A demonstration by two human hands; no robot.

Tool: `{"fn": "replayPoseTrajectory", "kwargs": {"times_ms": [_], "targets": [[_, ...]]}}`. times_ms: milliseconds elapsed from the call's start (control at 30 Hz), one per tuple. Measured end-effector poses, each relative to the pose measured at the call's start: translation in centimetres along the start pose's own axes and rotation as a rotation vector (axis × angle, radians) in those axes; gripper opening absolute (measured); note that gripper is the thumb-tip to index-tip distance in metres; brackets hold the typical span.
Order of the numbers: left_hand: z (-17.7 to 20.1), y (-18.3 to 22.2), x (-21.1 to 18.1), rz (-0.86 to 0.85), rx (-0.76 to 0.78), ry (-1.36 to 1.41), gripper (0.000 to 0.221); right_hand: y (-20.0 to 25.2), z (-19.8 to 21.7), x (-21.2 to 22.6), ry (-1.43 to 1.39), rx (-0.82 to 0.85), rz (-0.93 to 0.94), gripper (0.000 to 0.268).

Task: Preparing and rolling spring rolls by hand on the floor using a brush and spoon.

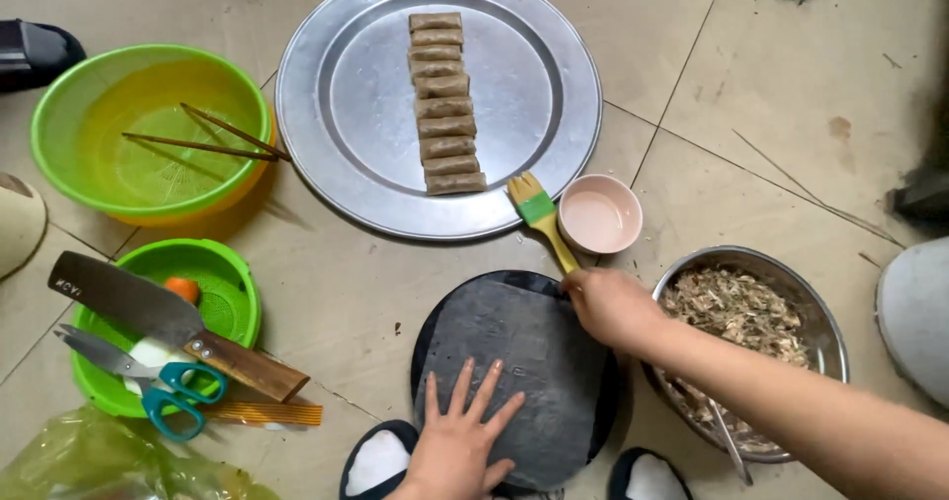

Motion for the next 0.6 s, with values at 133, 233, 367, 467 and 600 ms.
{"fn": "replayPoseTrajectory", "kwargs": {"times_ms": [133,233,367,467,600], "targets": [[-5.9,-3.2,2.5,0.181,-1.192,-0.653,0.133,-6.5,-5.5,-4.1,-0.330,0.024,-0.419,0.045],[-7.0,-4.1,2.5,0.253,-1.119,-0.669,0.138,-6.6,-5.4,-3.7,-0.395,-0.062,-0.435,0.040],[-3.5,-2.5,2.0,0.092,-0.139,-0.058,0.091,-6.0,-6.8,-4.3,-0.297,-0.033,-0.642,0.042],[-4.6,-2.8,1.9,0.057,-0.163,-0.085,0.088,-5.5,-6.3,-3.6,-0.314,-0.015,-0.618,0.045],[-5.7,-3.7,1.7,0.043,-0.296,-0.169,0.091,-5.5,-5.6,-3.5,-0.463,-0.138,-0.546,0.030]]}}
Point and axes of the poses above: each hand's wrist, its own y-axis away from the middle knuckle, its own z-axis out of the back of the hand, x = y × z, the point moved 7 cm from there along -y, towards the middle knuckle, and after that the axes turned 8 degrees about -z, right-handed, at the moved point
